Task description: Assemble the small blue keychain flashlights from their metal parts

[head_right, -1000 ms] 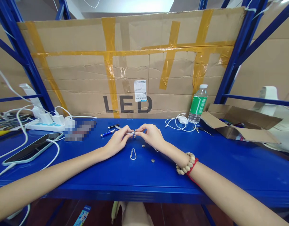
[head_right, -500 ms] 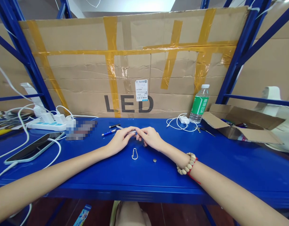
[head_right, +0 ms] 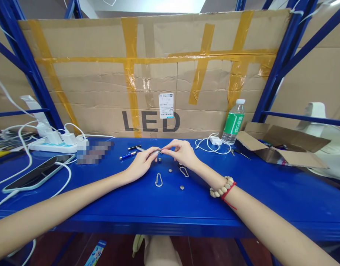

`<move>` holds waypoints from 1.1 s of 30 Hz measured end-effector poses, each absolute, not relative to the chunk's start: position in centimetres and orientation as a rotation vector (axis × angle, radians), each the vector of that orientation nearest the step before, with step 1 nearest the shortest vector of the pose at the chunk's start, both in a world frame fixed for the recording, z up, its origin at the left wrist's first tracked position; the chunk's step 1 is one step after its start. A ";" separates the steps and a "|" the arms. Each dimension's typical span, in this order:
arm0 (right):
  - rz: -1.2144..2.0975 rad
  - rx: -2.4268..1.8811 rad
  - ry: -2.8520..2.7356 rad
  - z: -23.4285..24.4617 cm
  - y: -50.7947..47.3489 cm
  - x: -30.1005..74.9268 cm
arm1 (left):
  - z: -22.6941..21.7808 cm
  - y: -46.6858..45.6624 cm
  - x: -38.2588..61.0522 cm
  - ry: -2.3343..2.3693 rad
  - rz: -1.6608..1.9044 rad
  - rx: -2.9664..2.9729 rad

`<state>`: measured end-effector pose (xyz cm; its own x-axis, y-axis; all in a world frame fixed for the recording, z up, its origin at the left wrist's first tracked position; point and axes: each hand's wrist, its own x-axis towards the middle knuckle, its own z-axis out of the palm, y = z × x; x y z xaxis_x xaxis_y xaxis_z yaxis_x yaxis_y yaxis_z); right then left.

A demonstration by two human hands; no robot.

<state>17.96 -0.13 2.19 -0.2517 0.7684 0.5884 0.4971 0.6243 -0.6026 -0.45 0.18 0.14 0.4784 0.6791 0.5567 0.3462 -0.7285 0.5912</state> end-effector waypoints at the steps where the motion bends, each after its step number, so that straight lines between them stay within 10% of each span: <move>1: 0.399 -0.997 -1.909 2.3 -0.2 17.9 | 0.1 0.1 -0.5 0.840 1.138 2.353; 33: 0.748 -1.239 -1.876 2.2 -0.9 17.6 | -0.3 -0.2 -0.7 0.829 1.139 2.438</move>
